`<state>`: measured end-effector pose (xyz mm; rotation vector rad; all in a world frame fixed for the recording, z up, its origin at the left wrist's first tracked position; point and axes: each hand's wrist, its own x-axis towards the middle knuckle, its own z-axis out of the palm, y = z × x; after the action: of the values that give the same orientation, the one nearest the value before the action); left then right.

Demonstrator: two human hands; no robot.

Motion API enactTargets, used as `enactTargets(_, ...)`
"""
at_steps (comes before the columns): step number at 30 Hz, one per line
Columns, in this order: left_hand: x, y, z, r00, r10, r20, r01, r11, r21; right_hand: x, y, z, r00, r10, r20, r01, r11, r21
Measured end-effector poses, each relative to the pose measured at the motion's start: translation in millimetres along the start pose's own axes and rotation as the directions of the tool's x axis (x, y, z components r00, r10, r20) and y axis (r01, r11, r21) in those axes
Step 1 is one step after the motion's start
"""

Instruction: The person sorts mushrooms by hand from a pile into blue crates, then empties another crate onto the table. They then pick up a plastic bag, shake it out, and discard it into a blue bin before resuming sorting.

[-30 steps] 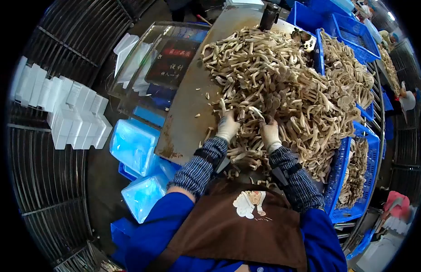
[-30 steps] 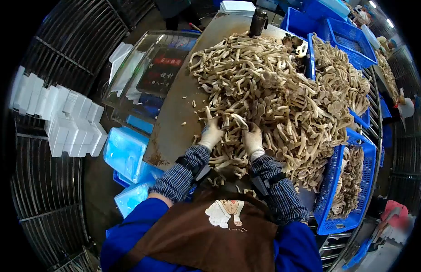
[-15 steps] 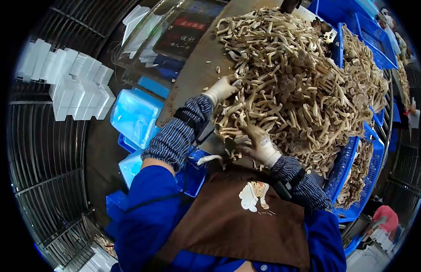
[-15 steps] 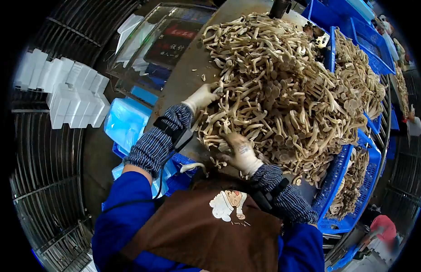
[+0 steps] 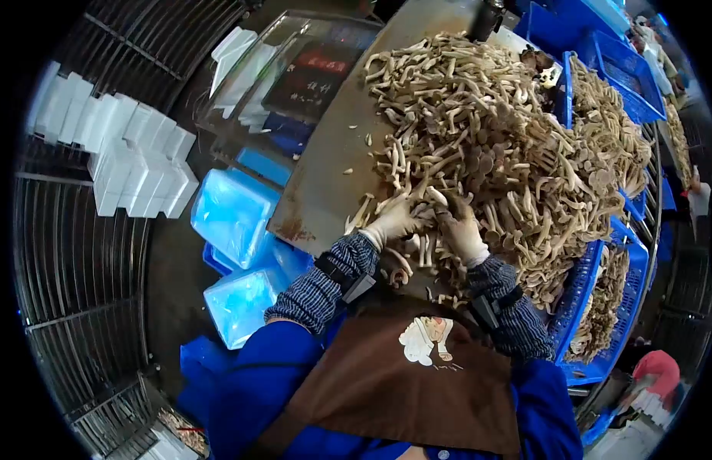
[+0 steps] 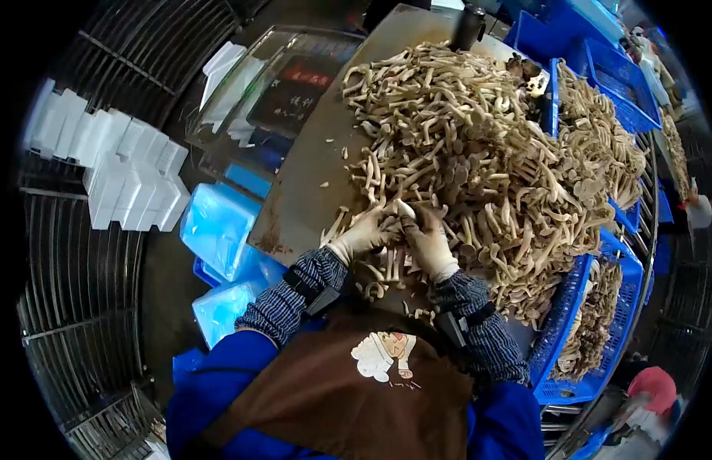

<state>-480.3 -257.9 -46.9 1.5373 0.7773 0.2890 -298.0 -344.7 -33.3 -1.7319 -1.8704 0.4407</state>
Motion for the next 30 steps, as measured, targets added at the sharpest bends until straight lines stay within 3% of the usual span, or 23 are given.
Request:
enactTargets(1, 4, -2, -5, 0.998, -0.055, 0.03, 0.059, 0.988, -0.142, 7, 12, 1, 0.975, 0.22, 0.038, -0.218, 0.906, 0.363)
enactTargets(2, 4, 6, -12, 0.992, -0.106, 0.067, 0.12, 0.952, -0.28, 14, 14, -5, 0.907, 0.393, 0.152, -0.389, 0.642, 0.66)
enactTargets(3, 7, 15, -16, 1.0, 0.015, 0.015, -0.009, 0.942, -0.337, 18, 15, -15, 0.863, 0.451, 0.229, -0.45, 0.476, 0.756)
enactTargets(4, 5, 24, -18, 0.993, -0.112, -0.034, 0.094, 0.937, -0.337, 21, 17, -24, 0.771, 0.554, 0.314, -0.614, 0.518, 0.596)
enactTargets(6, 42, -51, -2, 0.958, -0.208, -0.199, 0.084, 0.863, -0.498, 28, 4, -18, 0.824, 0.49, 0.284, -0.562, 0.641, 0.523)
enactTargets(8, 23, 45, -3, 0.902, -0.38, -0.205, 0.375, 0.925, -0.068, 22, 20, 17, 0.9, 0.35, 0.258, -0.434, 0.761, 0.483)
enactTargets(9, 25, 39, 1, 0.907, -0.327, -0.266, 0.328, 0.944, -0.04, 28, 12, 7, 0.845, 0.401, 0.354, -0.535, 0.621, 0.574)
enactTargets(11, 47, -10, 13, 0.914, -0.218, -0.343, 0.112, 0.946, -0.305, 31, 24, 13, 0.884, 0.363, 0.296, -0.466, 0.63, 0.621)
enactTargets(13, 78, -55, 15, 0.912, -0.249, -0.326, -0.045, 0.73, -0.682, 31, 30, 22, 0.944, 0.284, 0.17, -0.331, 0.808, 0.487)
enactTargets(14, 90, -77, 18, 0.916, -0.276, -0.29, -0.049, 0.641, -0.766, 30, 10, 5, 0.931, 0.303, 0.202, -0.361, 0.843, 0.4)
enactTargets(15, 94, -94, 23, 0.917, -0.256, -0.307, -0.072, 0.65, -0.757, 32, -2, -8, 0.864, 0.448, 0.229, -0.5, 0.719, 0.482)
enactTargets(16, 104, -129, 31, 0.942, -0.118, -0.313, -0.108, 0.778, -0.619, 35, -7, -14, 0.769, 0.575, 0.278, -0.619, 0.562, 0.549)
enactTargets(17, 115, -161, 35, 0.956, 0.015, -0.292, -0.154, 0.874, -0.461, 39, -3, -15, 0.8, 0.562, 0.212, -0.577, 0.622, 0.529)
enactTargets(18, 82, -129, 39, 0.936, 0.151, -0.318, -0.188, 0.978, -0.089, 40, 7, -16, 0.824, 0.547, 0.147, -0.538, 0.676, 0.503)
enactTargets(19, 47, -92, 42, 0.896, 0.287, -0.338, -0.151, 0.914, 0.376, 29, 31, -3, 0.797, 0.603, 0.038, -0.558, 0.711, 0.428)
enactTargets(20, 10, -49, 44, 0.84, 0.415, -0.351, -0.062, 0.715, 0.697, 18, 57, 12, 0.757, 0.649, -0.072, -0.59, 0.727, 0.351)
enactTargets(21, -15, -30, 41, 0.967, 0.255, 0.027, -0.174, 0.578, 0.797, 15, 53, 5, 0.826, 0.561, -0.062, -0.525, 0.803, 0.282)
enactTargets(22, -21, -44, 53, 0.955, 0.117, 0.274, -0.294, 0.523, 0.8, 12, 44, -1, 0.821, 0.571, -0.014, -0.544, 0.789, 0.285)
enactTargets(23, -57, -16, 52, 0.917, 0.124, 0.378, -0.398, 0.279, 0.874, 10, 31, -9, 0.814, 0.58, 0.034, -0.563, 0.775, 0.286)
enactTargets(24, -64, -40, 62, 0.9, 0.177, 0.398, -0.43, 0.214, 0.877, 8, 17, -18, 0.806, 0.587, 0.081, -0.583, 0.761, 0.284)
enactTargets(27, -39, -63, 70, 0.959, 0.027, 0.283, -0.278, 0.304, 0.911, 4, 13, -14, 0.755, 0.639, 0.144, -0.65, 0.704, 0.286)
enactTargets(29, -23, -33, 49, 0.974, -0.175, 0.146, -0.011, 0.604, 0.797, -5, 17, -7, 0.874, 0.483, -0.047, -0.461, 0.857, 0.229)
enactTargets(30, -24, -17, 44, 0.977, -0.164, 0.136, -0.011, 0.599, 0.801, -12, 19, -5, 0.881, 0.47, -0.055, -0.447, 0.865, 0.229)
